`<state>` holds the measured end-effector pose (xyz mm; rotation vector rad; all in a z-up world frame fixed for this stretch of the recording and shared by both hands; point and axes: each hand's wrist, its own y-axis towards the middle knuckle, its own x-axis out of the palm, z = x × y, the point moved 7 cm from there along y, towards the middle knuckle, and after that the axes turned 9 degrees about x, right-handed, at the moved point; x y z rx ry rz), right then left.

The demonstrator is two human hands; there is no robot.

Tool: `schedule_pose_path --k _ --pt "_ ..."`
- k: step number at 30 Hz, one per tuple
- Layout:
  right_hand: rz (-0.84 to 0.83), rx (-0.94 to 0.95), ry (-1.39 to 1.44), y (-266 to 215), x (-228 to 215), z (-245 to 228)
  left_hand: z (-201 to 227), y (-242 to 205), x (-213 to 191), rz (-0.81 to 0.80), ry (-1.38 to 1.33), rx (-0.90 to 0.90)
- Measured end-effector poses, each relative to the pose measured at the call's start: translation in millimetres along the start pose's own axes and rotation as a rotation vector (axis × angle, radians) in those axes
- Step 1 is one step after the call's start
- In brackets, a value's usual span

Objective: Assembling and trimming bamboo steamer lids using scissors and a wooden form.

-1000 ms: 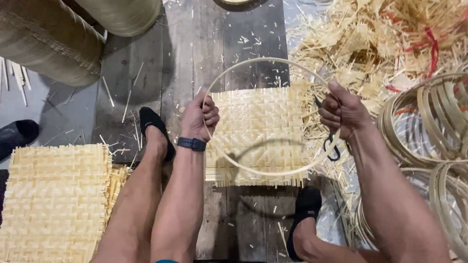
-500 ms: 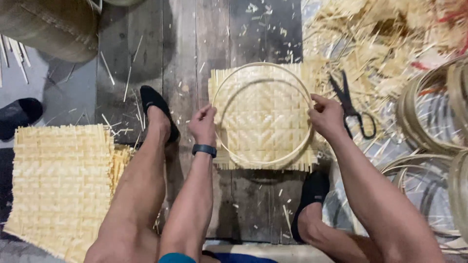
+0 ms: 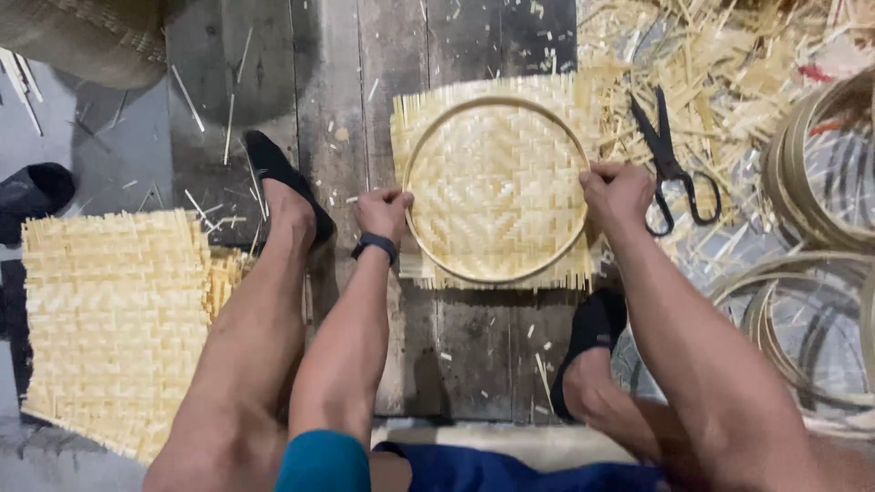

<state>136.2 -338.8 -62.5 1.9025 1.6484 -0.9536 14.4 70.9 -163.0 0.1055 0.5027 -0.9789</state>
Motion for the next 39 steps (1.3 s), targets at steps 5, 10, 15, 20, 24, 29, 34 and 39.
schedule_pose_path --k 5,10,15,20,24,29,34,39 --pt "-0.017 0.129 0.02 4 0 10 5 13 -2 0.009 0.061 0.122" --pt "-0.072 0.184 0.084 28 33 63 -6 13 2 -0.206 -0.018 -0.05" --pt "-0.088 0.142 -0.012 31 35 68 -65 36 26 -0.352 -0.1 -0.135" --pt "-0.046 0.094 0.025 35 31 56 -74 41 36 -0.37 -0.227 -0.247" --pt "-0.158 0.194 0.025 33 36 73 -72 26 29 -0.34 -0.259 -0.297" --pt "-0.175 0.122 0.17 44 40 81 -76 35 21 -0.31 -0.078 -0.239" --pt "-0.186 -0.098 -0.3 18 18 11 -25 58 15 -0.366 0.175 -0.149" --pt "-0.353 -0.705 -0.618 -141 88 -101 143 72 67 -0.189 0.376 0.675"
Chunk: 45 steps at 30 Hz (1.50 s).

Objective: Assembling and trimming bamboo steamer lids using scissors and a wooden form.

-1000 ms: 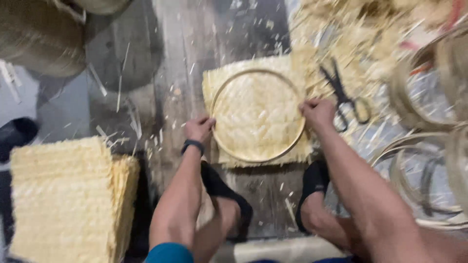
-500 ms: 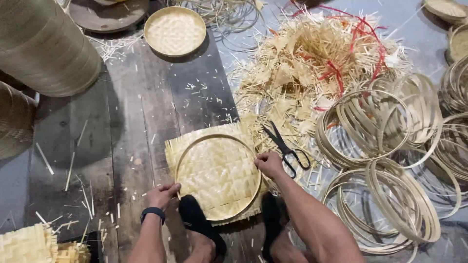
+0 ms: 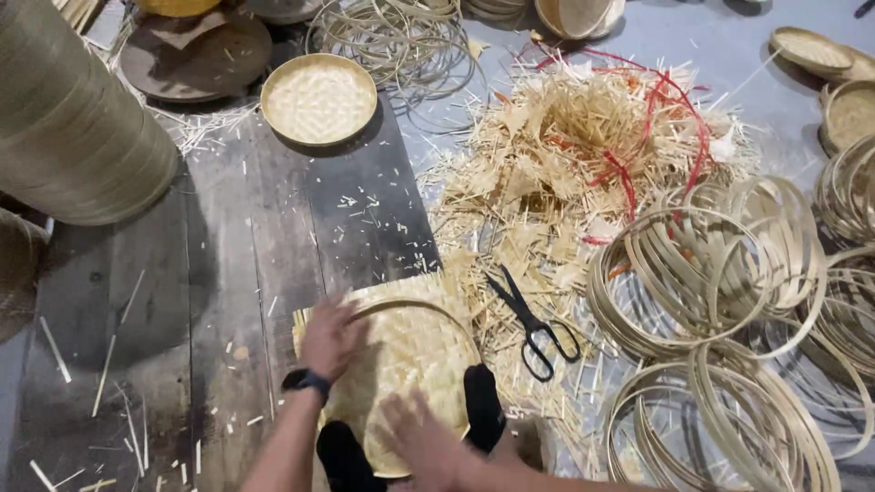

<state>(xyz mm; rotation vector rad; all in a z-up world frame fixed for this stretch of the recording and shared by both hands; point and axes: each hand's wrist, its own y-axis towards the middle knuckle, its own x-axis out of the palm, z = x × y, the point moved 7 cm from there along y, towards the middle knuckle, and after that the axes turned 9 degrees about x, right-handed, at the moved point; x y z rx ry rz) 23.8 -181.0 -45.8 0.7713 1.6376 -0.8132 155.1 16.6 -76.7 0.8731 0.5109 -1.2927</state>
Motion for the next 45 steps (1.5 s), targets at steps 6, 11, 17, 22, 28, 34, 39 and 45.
schedule_pose_path --k 6,11,17,22,28,34,39,45 --pt "0.501 -0.329 -0.324 -38 51 -13 29 44 24 -0.252 -0.266 -0.209" --pt "0.649 -0.287 -0.236 -8 52 -4 -28 41 99 -0.17 -0.656 -0.233" --pt "0.221 0.068 0.109 121 -105 54 11 49 50 -0.204 -0.169 0.029" --pt "-0.135 0.48 0.577 168 -71 109 -12 53 72 -0.436 -0.22 -0.308" --pt "-0.117 0.518 0.632 179 -31 135 -53 56 133 -0.456 -0.572 -0.409" --pt "0.071 0.827 0.644 97 6 187 -48 64 121 -0.479 -0.719 -0.547" --pt "0.009 0.831 0.771 100 17 190 -47 55 127 -0.555 -0.541 -0.545" --pt "-0.116 1.04 1.015 103 43 202 -39 60 117 -0.488 -0.554 -0.546"
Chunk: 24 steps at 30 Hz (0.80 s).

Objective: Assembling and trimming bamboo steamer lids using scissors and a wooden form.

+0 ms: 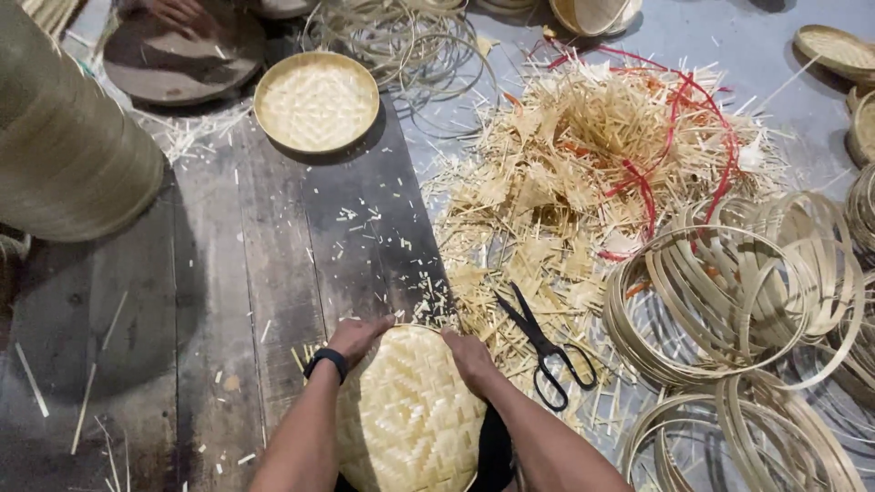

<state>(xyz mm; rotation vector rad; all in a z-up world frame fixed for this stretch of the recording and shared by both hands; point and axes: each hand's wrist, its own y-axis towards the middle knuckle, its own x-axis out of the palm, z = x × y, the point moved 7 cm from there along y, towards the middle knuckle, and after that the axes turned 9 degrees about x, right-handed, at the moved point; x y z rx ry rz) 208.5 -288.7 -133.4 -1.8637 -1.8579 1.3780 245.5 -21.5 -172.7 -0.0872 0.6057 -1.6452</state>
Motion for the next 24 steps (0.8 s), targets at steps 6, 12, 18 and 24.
schedule_pose_path --k 6,12,18,24 --pt "-0.224 0.005 0.277 27 14 20 10 -83 -40 0.322 0.328 0.078" --pt "-0.184 -0.015 0.184 22 15 20 -123 -76 -46 0.51 0.056 -0.006" --pt "-0.111 -0.025 0.108 -8 1 8 -103 -87 -38 0.42 0.032 -0.061" --pt "0.57 -0.525 -0.13 -59 -44 -10 -139 -35 -41 0.417 0.213 0.259"
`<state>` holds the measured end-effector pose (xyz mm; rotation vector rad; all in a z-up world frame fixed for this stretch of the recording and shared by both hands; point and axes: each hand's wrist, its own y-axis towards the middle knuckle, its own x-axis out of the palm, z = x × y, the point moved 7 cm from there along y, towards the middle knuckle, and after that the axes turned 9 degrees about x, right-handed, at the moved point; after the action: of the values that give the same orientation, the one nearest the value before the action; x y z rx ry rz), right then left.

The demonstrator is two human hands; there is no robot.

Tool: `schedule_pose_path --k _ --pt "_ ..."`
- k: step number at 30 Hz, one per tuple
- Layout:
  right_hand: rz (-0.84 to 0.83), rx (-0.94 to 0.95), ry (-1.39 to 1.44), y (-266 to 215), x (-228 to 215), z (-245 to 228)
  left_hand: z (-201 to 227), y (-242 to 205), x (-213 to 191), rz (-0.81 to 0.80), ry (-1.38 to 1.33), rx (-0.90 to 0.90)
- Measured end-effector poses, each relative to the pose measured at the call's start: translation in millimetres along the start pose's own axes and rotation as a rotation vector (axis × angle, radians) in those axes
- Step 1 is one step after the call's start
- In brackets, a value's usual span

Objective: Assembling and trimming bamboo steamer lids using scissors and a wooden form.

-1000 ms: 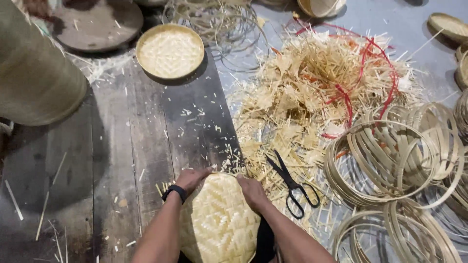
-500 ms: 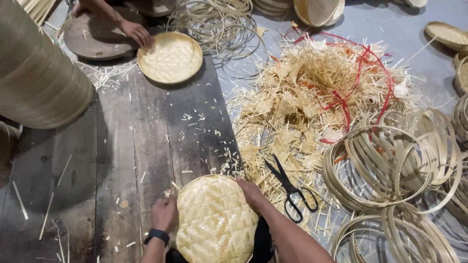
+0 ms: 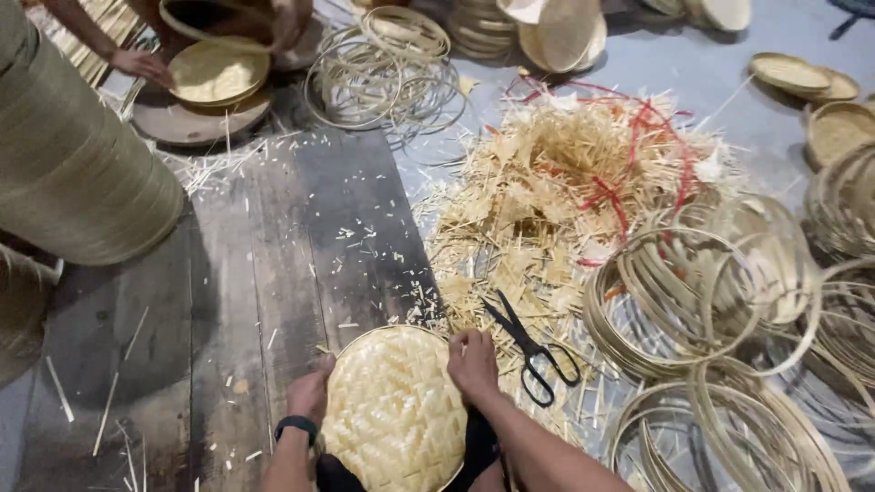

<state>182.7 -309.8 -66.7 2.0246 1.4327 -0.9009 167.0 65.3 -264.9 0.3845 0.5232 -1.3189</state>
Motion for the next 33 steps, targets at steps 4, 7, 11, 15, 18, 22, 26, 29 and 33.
schedule_pose_path --k 4,7,11,15,18,22,26,29,33 --pt "-0.382 0.093 -0.102 23 -78 -36 50 -21 -30 0.194 -0.408 -0.057" --pt "-0.313 -0.322 -0.353 63 -152 -38 30 -42 -28 0.227 -0.107 -0.283" --pt "-0.431 -0.165 -0.666 -21 -296 -126 7 -84 -56 0.487 0.11 -0.17" --pt "-0.504 -0.121 -0.658 -71 -316 -99 57 -145 -117 0.389 0.079 -0.26" --pt "-0.693 -0.079 -0.605 -78 -253 -21 77 -165 -129 0.369 0.097 -0.211" --pt "-0.812 -0.199 -0.337 -65 -108 68 -38 -124 -66 0.173 0.124 -0.323" --pt "-0.839 0.005 -0.244 -61 -13 65 -53 -104 -7 0.28 -0.744 -0.578" --pt "-0.714 0.144 0.146 -50 53 84 -6 -126 4 0.398 -1.069 -0.944" --pt "-0.507 0.447 0.792 -37 69 104 -25 -114 -14 0.592 -0.755 -0.584"
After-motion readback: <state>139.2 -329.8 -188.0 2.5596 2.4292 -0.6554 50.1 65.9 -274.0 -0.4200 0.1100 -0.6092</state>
